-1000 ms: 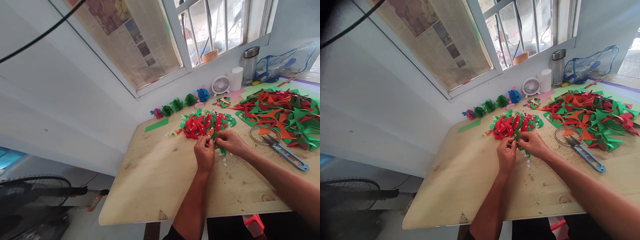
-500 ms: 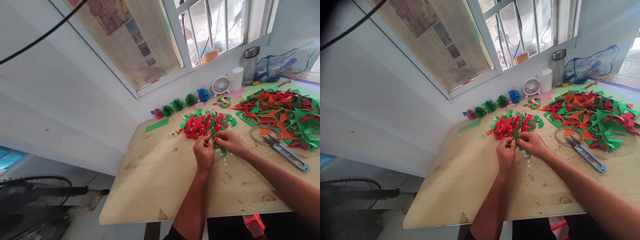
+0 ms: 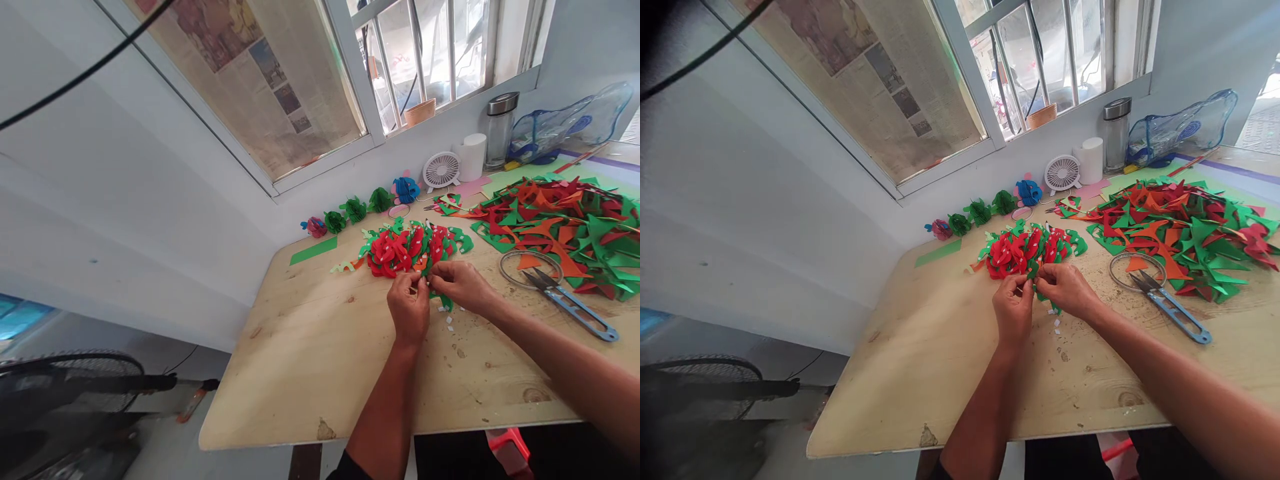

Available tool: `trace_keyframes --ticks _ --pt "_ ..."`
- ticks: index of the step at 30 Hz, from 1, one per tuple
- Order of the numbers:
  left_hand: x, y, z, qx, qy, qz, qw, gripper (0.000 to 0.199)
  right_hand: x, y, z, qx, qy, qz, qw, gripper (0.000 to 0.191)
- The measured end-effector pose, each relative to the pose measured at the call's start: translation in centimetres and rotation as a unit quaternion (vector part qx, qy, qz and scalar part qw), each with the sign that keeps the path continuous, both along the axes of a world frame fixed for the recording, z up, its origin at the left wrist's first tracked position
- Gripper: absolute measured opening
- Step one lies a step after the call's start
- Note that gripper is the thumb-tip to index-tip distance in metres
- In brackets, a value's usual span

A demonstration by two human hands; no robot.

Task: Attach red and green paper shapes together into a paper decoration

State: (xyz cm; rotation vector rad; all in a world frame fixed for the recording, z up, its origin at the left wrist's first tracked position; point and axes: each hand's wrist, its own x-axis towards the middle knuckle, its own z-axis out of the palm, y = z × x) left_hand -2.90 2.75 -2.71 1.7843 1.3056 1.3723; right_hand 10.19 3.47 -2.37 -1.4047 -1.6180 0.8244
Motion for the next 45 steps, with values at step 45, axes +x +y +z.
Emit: trace_keyframes --ticks 45 --pt "-0.3 1.4 0.4 -0.291 -0.372 -0.078 0.878 0.018 0.8 -0.1 2.0 -0.034 0.042 0.015 0.998 0.028"
